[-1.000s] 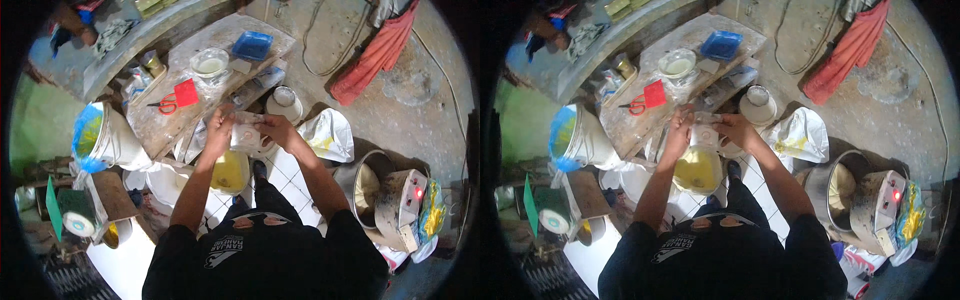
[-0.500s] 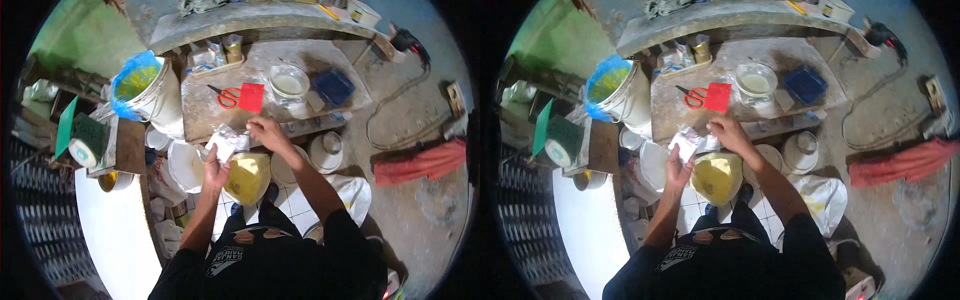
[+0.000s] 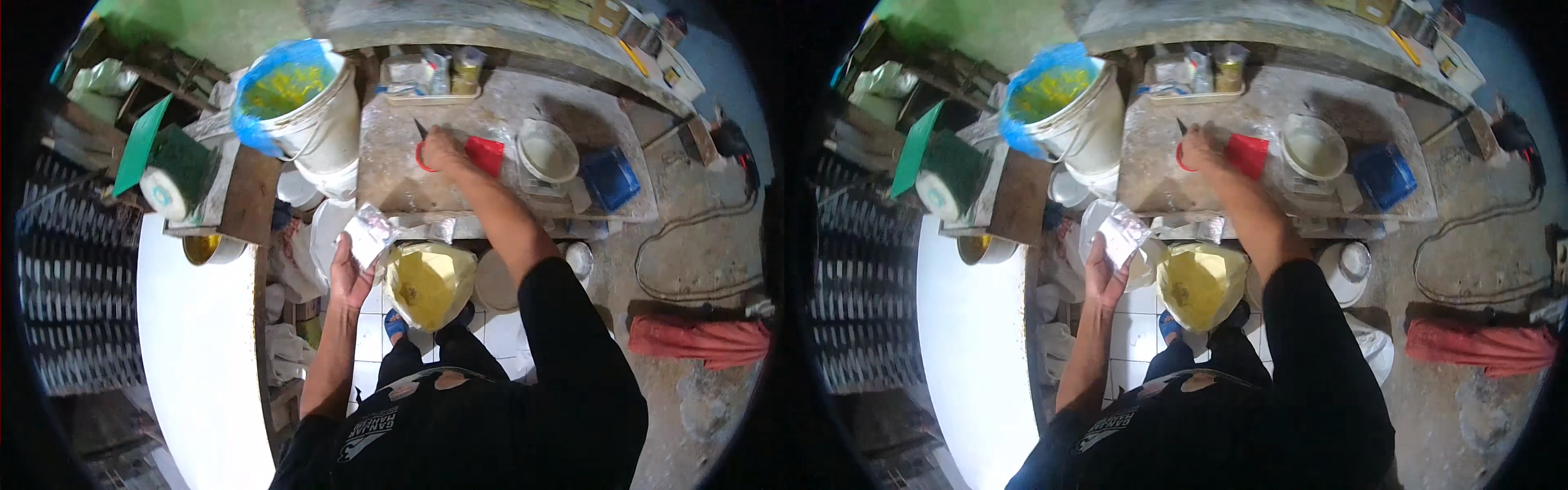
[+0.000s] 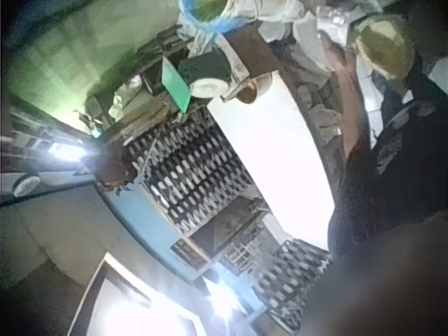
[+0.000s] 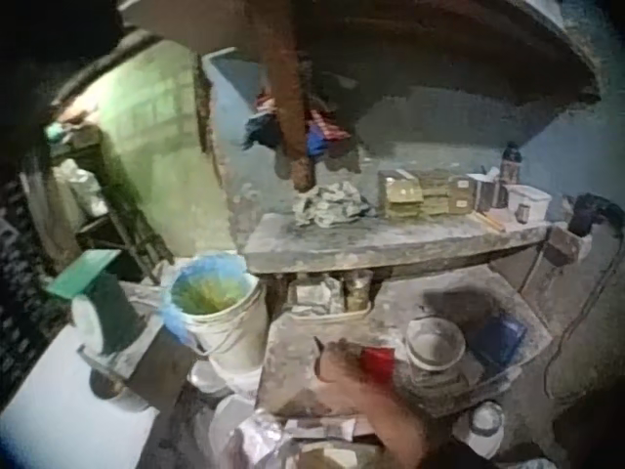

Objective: The person scoops flour into a bucket, adds water, and then pours a packet of ingredients into a small bowl on a scale before combining ingredients in a large mixing bowl by hand.

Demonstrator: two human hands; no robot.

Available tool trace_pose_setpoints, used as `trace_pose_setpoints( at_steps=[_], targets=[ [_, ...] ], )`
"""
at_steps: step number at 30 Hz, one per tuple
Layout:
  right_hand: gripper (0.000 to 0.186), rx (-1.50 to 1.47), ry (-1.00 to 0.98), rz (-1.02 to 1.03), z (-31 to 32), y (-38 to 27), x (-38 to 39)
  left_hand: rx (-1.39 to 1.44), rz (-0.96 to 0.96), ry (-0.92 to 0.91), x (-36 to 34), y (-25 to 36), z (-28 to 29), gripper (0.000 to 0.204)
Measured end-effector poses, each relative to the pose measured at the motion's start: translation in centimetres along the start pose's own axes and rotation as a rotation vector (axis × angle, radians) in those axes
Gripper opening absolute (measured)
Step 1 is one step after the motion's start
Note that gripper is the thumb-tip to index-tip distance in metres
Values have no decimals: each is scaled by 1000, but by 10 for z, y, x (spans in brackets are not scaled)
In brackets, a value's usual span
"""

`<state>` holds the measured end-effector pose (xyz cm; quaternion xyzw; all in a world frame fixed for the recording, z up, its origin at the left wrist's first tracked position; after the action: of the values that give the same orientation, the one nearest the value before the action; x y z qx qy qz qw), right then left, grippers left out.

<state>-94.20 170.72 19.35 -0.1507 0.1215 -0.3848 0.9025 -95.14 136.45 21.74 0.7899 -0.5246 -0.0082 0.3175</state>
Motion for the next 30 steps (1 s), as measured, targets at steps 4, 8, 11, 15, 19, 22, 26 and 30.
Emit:
trace_pose_setpoints(
  at_steps=[4,8,11,15,19,22,26,30],
  targets=[
    [53,-517,-395,-224,16,-67,47,-70,-42,107,4,29,36,42],
    [37,-1414,-263,-118,61,-31,107,-90,62,-32,-41,2,9,38],
    [27,-1537,-159,-73,113,-30,176,-118,96,-73,-56,-14,-28,40],
    [20,-1657,-133,-251,147,-14,255,-153,188,-203,-86,-52,-63,46],
    [20,-1606,-153,-292,137,10,287,-155,265,-292,-104,-99,-110,46],
    [20,-1666,-85,-347,139,25,293,-128,283,-385,-107,-131,-139,46],
    [22,-1676,-15,-432,139,55,290,-146,280,-401,-106,-155,-166,43],
    [23,-1588,46,-466,140,76,287,-164,305,-408,-113,-169,-173,41]
  ],
)
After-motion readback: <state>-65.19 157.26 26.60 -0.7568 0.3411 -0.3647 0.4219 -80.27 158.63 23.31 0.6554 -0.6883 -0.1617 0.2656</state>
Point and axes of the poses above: each hand's wrist, its own x-axis away from the middle knuckle, its own z-axis out of the back of the hand, y = z × x, the point moved 6 cm from there along -x, towards the middle knuckle, and after that the axes turned 8 degrees about -x, right-handed, at the moved point
